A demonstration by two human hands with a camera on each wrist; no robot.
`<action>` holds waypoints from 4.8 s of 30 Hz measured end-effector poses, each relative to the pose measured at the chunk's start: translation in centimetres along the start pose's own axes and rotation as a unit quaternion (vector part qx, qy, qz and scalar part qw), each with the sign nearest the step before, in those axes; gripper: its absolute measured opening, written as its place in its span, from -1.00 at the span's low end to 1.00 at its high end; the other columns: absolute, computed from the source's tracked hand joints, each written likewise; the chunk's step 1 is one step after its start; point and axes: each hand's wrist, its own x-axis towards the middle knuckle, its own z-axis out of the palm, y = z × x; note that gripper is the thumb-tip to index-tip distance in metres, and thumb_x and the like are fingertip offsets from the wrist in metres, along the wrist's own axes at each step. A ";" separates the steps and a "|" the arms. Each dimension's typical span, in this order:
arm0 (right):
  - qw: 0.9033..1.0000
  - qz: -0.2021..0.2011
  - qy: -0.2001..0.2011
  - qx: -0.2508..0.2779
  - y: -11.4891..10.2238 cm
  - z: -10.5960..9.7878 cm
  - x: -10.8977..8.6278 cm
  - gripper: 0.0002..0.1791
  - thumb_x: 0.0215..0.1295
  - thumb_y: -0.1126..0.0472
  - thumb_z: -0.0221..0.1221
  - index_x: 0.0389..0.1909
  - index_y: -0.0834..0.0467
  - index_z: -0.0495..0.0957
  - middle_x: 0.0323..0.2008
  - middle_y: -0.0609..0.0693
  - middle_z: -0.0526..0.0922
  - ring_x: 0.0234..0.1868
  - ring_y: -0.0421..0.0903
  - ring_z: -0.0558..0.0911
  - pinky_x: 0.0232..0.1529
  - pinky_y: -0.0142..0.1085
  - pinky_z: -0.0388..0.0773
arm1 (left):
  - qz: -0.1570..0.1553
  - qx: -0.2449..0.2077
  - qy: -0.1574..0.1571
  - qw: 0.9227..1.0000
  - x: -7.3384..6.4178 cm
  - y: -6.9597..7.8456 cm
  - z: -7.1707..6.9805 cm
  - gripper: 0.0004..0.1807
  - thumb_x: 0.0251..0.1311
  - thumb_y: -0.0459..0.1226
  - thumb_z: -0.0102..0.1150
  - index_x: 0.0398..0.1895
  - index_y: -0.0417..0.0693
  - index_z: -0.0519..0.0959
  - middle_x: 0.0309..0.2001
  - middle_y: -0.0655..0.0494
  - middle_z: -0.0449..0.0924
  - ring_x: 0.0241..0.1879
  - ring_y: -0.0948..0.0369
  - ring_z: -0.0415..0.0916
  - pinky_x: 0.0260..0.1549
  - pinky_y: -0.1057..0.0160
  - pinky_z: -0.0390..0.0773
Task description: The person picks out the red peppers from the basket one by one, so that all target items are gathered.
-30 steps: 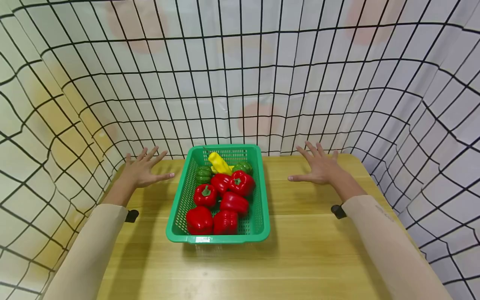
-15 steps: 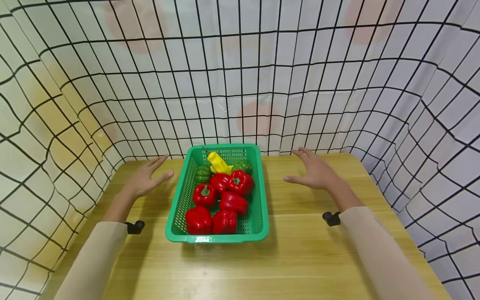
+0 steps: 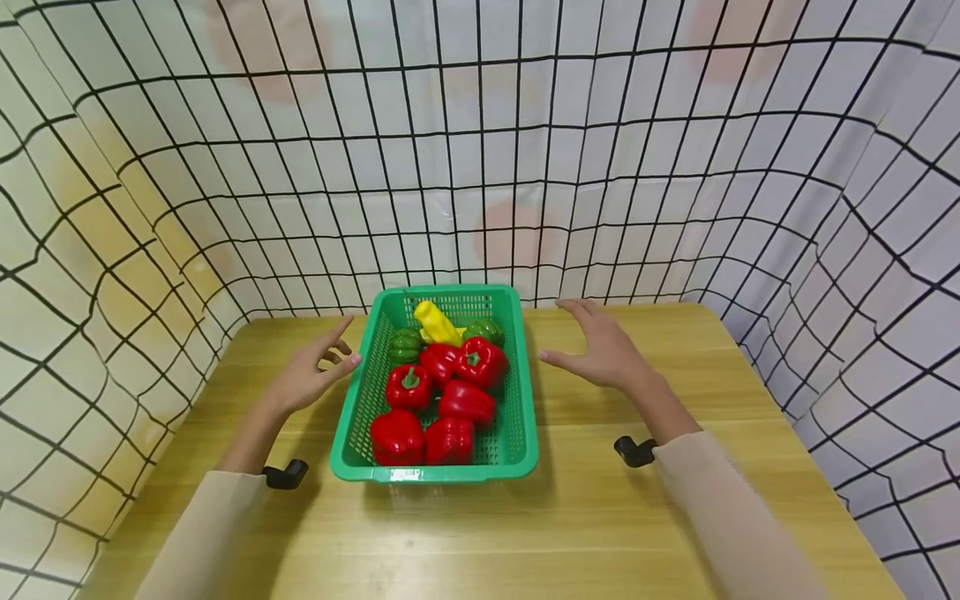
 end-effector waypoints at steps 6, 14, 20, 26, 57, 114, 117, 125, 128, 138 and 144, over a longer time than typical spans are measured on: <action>0.999 -0.026 0.010 0.025 -3.0 0.8 -0.2 0.03 0.16 -0.42 0.34 0.59 -0.15 0.17 0.55 0.01 0.22 0.48 0.18 0.32 0.34 0.38 0.32 | 0.019 -0.020 -0.006 1.000 -0.4 1.5 1.1 -0.15 0.40 0.18 0.16 0.67 0.35 0.07 -0.05 -0.02 0.55 -0.15 0.07 0.58 -0.15 0.09 0.61; 0.996 -0.085 -0.025 0.007 -6.5 2.4 0.5 0.08 0.13 -0.43 0.35 0.59 -0.05 0.20 0.56 0.07 0.22 0.51 0.21 0.30 0.37 0.34 0.35 | 0.022 -0.040 -0.002 0.999 -0.9 1.5 2.1 -0.23 0.41 0.11 0.17 0.62 0.20 0.22 -0.04 -0.01 0.60 -0.24 0.13 0.52 -0.28 0.18 0.60; 0.993 -0.102 -0.052 0.012 -8.1 3.6 1.3 0.06 0.13 -0.40 0.36 0.58 -0.02 0.24 0.56 0.06 0.25 0.52 0.18 0.30 0.38 0.31 0.36 | 0.013 -0.086 0.002 0.996 -1.2 1.5 2.7 -0.25 0.46 0.07 0.14 0.63 0.18 0.20 -0.14 -0.09 0.67 -0.27 0.11 0.57 -0.32 0.20 0.65; 0.991 -0.119 -0.061 0.022 -8.5 4.5 1.8 0.02 0.14 -0.27 0.40 0.55 0.10 0.29 0.51 0.09 0.31 0.47 0.19 0.37 0.32 0.29 0.45 | 0.008 -0.103 0.002 0.995 -1.3 1.5 3.2 -0.26 0.49 0.05 0.12 0.65 0.20 0.15 -0.10 -0.13 0.69 -0.27 0.14 0.61 -0.31 0.22 0.68; 0.989 -0.101 -0.075 0.080 -8.0 5.2 2.5 -0.08 0.19 -0.06 0.45 0.52 0.12 0.32 0.43 0.11 0.45 0.40 0.16 0.47 0.28 0.14 0.55 | -0.016 -0.166 0.053 0.985 -1.7 1.9 4.2 -0.33 0.48 -0.04 0.18 0.59 0.16 0.29 -0.25 -0.12 0.55 -0.16 0.03 0.75 -0.36 0.29 0.70; 0.972 0.134 0.062 0.181 6.4 2.1 -0.9 0.01 0.30 -0.18 0.37 0.59 0.20 0.16 0.53 0.31 0.24 0.38 0.44 0.41 0.26 0.25 0.51 | -0.056 -0.214 0.067 0.973 -2.0 2.4 5.0 -0.35 0.46 -0.09 0.22 0.57 0.17 0.32 -0.23 -0.09 0.52 -0.70 0.27 0.35 -0.65 0.34 0.49; 0.972 0.144 0.068 0.174 6.5 2.3 -0.9 0.02 0.30 -0.22 0.36 0.59 0.19 0.15 0.53 0.31 0.24 0.37 0.42 0.42 0.27 0.25 0.50 | -0.061 -0.218 0.069 0.972 -1.9 2.4 5.0 -0.35 0.46 -0.12 0.22 0.57 0.16 0.32 -0.23 -0.10 0.50 -0.71 0.31 0.36 -0.63 0.37 0.50; 0.968 0.153 0.077 0.183 7.0 3.1 -0.9 0.04 0.28 -0.26 0.35 0.59 0.18 0.15 0.53 0.30 0.25 0.36 0.41 0.44 0.28 0.25 0.50 | -0.074 -0.227 0.057 0.969 -1.9 2.6 4.8 -0.33 0.49 -0.22 0.18 0.60 -0.03 0.25 -0.21 -0.20 0.48 -0.67 0.27 0.39 -0.59 0.36 0.54; 0.968 0.149 0.078 0.186 7.1 3.3 -0.9 0.05 0.26 -0.27 0.36 0.59 0.16 0.15 0.52 0.30 0.25 0.35 0.40 0.45 0.27 0.24 0.50 | -0.075 -0.226 0.060 0.969 -1.9 2.5 4.8 -0.34 0.49 -0.20 0.18 0.59 0.02 0.26 -0.20 -0.15 0.47 -0.66 0.28 0.39 -0.59 0.37 0.53; 0.969 0.148 0.083 0.183 7.0 3.6 -1.4 0.04 0.28 -0.24 0.37 0.60 0.16 0.14 0.52 0.31 0.25 0.35 0.41 0.45 0.29 0.25 0.48 | -0.066 -0.228 0.071 0.969 -2.2 2.2 4.9 -0.34 0.44 -0.07 0.24 0.57 0.22 0.33 -0.21 -0.04 0.47 -0.66 0.28 0.34 -0.59 0.35 0.54; 0.966 0.147 0.090 0.195 7.0 3.1 -1.7 0.04 0.28 -0.23 0.37 0.60 0.17 0.14 0.52 0.27 0.28 0.37 0.37 0.46 0.29 0.21 0.48 | -0.067 -0.228 0.072 0.969 -2.2 2.2 4.9 -0.35 0.45 -0.07 0.23 0.56 0.24 0.33 -0.21 -0.04 0.47 -0.66 0.27 0.31 -0.59 0.36 0.51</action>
